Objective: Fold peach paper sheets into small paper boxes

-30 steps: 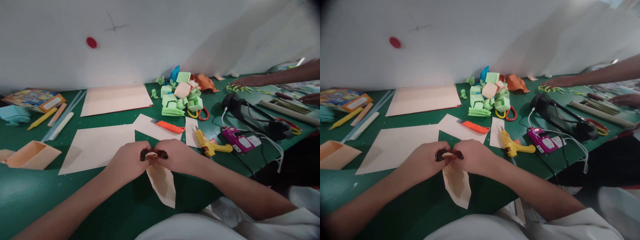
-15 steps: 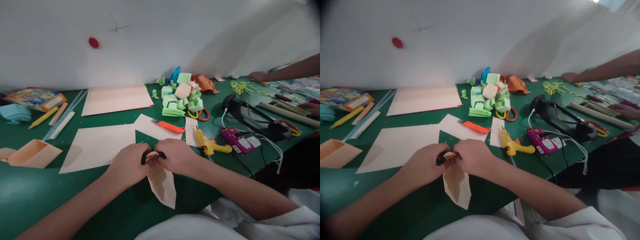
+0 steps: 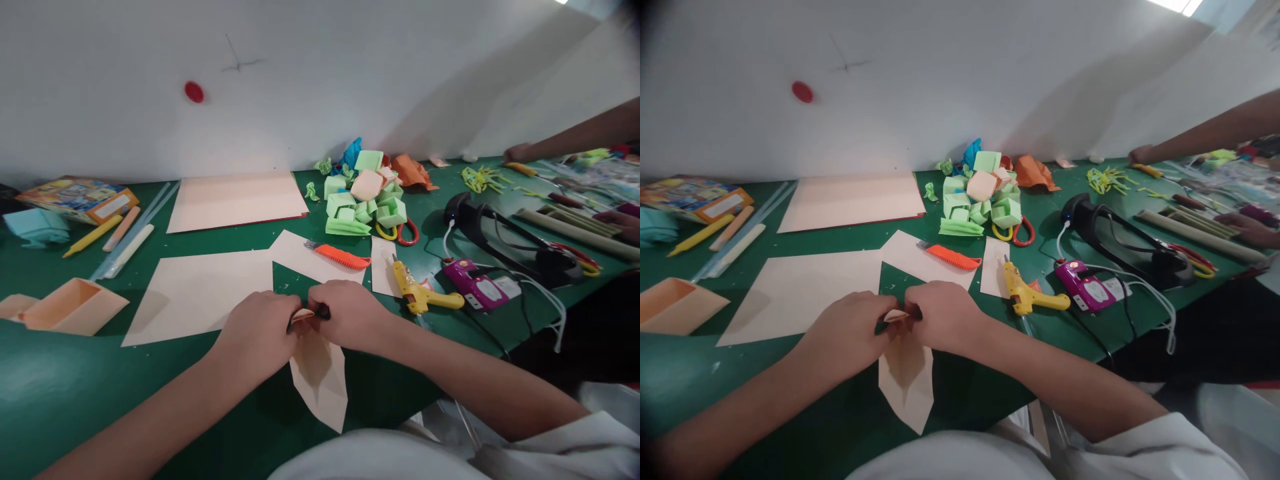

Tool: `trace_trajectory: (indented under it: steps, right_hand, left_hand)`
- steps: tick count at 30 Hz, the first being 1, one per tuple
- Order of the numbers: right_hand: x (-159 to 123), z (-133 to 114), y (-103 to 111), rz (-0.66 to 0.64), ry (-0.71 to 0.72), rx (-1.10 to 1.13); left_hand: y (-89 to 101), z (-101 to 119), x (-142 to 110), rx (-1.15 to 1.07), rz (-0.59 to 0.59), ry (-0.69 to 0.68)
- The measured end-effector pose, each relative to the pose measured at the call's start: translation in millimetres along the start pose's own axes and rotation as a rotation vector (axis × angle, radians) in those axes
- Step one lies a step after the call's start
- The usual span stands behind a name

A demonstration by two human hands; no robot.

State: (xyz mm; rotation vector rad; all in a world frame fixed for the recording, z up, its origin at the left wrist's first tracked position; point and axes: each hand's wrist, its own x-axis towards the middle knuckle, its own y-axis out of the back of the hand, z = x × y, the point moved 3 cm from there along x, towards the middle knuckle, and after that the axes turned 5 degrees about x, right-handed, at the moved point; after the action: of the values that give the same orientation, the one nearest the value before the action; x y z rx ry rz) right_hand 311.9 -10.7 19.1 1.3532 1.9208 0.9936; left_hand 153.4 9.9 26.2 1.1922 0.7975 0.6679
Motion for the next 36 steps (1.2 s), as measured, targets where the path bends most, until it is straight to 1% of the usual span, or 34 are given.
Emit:
trace_trajectory:
  steps: [5,7,12,16,23,26,29,32,36]
  right_hand:
    - [1,-4,3,0.021,0.005,0.007]
    - [1,-4,4,0.015,0.002,-0.015]
    - [-1,-6,3,-0.012,-0.006,-0.100]
    - [-1,-9,3,-0.028,0.008,-0.151]
    - [0,-15,4,-0.058,0.004,-0.158]
    - [0,-13,6,-0.082,-0.023,-0.159]
    - [1,-8,8,-0.085,-0.062,-0.149]
    - [1,-2,9,-0.066,-0.062,-0.129]
    - [0,1,9,-0.046,-0.066,-0.080]
  left_hand:
    - [2.0,-1,0,0.034,0.036,0.002]
    - [2.2,-1,1,0.048,0.034,0.010]
    - [2.2,2,2,0.097,-0.031,0.030]
    - [4.0,3,2,0.110,-0.058,0.046]
    - [2.9,-6,2,0.089,-0.153,0.080]
    - [5.0,-7,2,0.064,-0.134,0.077]
    - [9.8,-4,1,-0.034,-0.082,0.022]
    - [13.2,-3,0,-0.087,-0.043,-0.028]
    - [11.2,-7,3,-0.089,-0.038,-0.016]
